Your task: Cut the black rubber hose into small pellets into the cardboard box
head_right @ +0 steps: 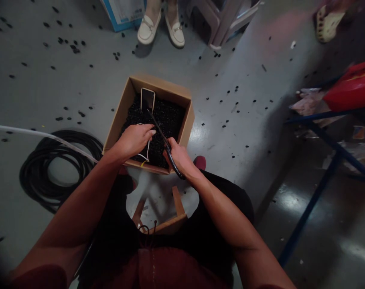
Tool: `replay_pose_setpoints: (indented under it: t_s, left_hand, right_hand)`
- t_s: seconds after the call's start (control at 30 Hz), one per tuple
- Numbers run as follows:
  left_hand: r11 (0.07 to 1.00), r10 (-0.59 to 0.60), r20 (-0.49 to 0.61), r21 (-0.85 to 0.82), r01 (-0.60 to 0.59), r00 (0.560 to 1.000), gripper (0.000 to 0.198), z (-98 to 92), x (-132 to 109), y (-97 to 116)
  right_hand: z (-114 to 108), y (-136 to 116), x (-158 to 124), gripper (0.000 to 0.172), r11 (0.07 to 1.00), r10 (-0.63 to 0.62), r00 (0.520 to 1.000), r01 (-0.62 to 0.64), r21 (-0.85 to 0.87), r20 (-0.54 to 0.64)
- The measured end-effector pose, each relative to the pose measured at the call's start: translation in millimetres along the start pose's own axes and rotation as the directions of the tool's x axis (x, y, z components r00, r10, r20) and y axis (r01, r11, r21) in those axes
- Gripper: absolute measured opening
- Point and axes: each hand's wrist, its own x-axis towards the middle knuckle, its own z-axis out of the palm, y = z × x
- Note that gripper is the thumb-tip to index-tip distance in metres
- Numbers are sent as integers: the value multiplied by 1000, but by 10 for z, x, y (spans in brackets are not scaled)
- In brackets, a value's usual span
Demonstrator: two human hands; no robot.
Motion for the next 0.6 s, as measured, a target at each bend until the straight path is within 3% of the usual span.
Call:
replay_pose_setpoints:
  t_s: [0.3,0.6]
  left_hand:
    - [998,23,33,57,-25,999,38,44,4,-44]
    - [995,48,70,89,-55,996,37,87,-18,-77]
  right_hand:
    - [-26,54,1,24,994,11,999,-7,-105,35]
    - [-35,103,-30,14,995,-27,996,34,-89,83]
